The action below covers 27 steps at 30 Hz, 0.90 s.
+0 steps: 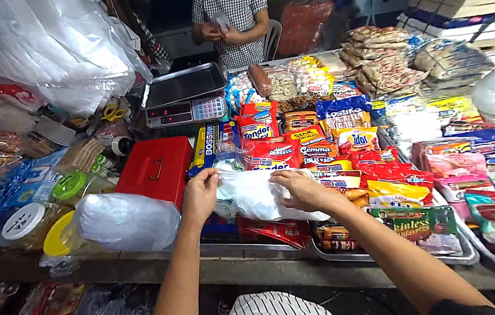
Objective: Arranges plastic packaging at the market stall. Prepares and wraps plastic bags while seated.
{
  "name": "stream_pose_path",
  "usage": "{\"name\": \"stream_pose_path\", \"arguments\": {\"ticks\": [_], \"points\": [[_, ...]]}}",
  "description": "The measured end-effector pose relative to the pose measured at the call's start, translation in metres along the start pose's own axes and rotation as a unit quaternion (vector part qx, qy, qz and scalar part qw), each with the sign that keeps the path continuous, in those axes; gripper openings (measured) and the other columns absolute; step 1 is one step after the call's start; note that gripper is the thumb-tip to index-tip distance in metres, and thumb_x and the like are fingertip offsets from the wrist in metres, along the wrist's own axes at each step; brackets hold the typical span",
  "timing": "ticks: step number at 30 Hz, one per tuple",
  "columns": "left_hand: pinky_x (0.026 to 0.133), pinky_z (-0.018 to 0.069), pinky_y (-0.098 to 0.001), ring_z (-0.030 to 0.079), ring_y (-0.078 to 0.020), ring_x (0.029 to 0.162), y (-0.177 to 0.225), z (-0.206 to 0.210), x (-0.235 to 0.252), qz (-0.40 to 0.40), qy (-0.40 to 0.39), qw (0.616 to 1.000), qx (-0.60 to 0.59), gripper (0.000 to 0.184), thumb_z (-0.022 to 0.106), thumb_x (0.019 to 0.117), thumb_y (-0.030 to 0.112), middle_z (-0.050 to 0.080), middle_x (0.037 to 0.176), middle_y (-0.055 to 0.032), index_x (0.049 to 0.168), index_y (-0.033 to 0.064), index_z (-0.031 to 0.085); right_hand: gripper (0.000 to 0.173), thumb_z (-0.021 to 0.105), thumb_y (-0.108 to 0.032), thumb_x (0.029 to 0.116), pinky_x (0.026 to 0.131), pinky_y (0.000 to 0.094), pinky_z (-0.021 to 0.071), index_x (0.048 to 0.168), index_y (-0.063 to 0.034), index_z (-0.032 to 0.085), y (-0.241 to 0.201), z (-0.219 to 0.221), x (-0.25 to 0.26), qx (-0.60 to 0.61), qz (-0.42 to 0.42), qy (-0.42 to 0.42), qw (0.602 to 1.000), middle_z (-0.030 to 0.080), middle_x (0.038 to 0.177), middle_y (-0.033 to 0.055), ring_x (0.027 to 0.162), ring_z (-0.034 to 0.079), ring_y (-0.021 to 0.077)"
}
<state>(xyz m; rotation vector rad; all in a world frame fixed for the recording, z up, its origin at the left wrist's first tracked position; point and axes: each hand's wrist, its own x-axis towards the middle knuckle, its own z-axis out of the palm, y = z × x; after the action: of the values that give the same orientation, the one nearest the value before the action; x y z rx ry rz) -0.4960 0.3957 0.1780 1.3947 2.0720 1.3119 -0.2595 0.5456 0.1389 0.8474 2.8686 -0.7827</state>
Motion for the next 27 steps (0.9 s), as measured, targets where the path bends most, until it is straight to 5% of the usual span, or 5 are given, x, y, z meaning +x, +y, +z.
{"name": "stream_pose_path", "arguments": {"ticks": [5,8,12,19,27], "points": [[0.072,0.0542,-0.0193,0.062,0.0015,0.075,0.017,-0.040,0.002,0.048,0.126,0.989,-0.055,0.016,0.054,0.1048,0.012,0.065,0.088,0.0023,0.113,0.0017,0.063,0.055,0.079,-0.020,0.0858,0.106,0.0698,0.0344,0.134,-0.0008,0.062,-0.002,-0.003,0.012,-0.039,0.039,-0.045,0.998,0.051,0.147,0.0210,0.141,0.040,0.0458],[0.071,0.0554,-0.0223,0.062,-0.0021,0.075,0.024,-0.048,0.004,0.063,0.053,0.994,-0.072,0.012,0.061,0.0998,0.007,0.065,0.089,-0.0010,0.109,-0.0007,0.063,0.049,0.075,-0.027,0.0912,0.106,0.0697,0.0363,0.128,0.0039,0.064,-0.007,-0.019,0.012,0.031,-0.006,0.018,0.999,0.059,0.135,0.0283,0.130,0.050,0.0497],[0.067,0.0550,-0.0223,0.061,-0.0032,0.070,0.024,-0.011,0.012,0.029,0.015,0.986,-0.165,0.013,0.073,0.0916,0.004,0.062,0.081,0.0015,0.097,0.0038,0.061,0.062,0.077,-0.052,0.0842,0.083,0.0430,0.0550,0.112,0.0016,0.064,-0.056,-0.026,0.020,0.201,-0.143,0.187,0.951,0.068,0.103,0.0144,0.096,0.066,0.0234],[0.052,0.0436,-0.0137,0.048,0.0028,0.056,0.049,-0.040,0.013,0.116,0.064,0.980,-0.148,0.020,0.077,0.0907,0.015,0.052,0.069,0.0089,0.085,0.0149,0.058,0.014,0.059,-0.009,0.0986,0.075,0.0239,0.0569,0.103,-0.0007,0.069,-0.063,-0.046,0.020,0.319,-0.227,0.199,0.898,0.070,0.087,0.0004,0.078,0.065,0.0026],[0.053,0.0466,-0.0116,0.052,0.0058,0.057,0.046,-0.107,-0.013,0.086,0.174,0.975,-0.106,0.006,0.065,0.1006,0.024,0.060,0.076,0.0162,0.099,0.0248,0.059,0.023,0.050,-0.022,0.1049,0.078,0.0241,0.0610,0.104,-0.0225,0.073,0.001,-0.098,-0.015,0.591,-0.229,0.218,0.742,0.076,0.095,-0.0060,0.083,0.071,0.0041]]}}
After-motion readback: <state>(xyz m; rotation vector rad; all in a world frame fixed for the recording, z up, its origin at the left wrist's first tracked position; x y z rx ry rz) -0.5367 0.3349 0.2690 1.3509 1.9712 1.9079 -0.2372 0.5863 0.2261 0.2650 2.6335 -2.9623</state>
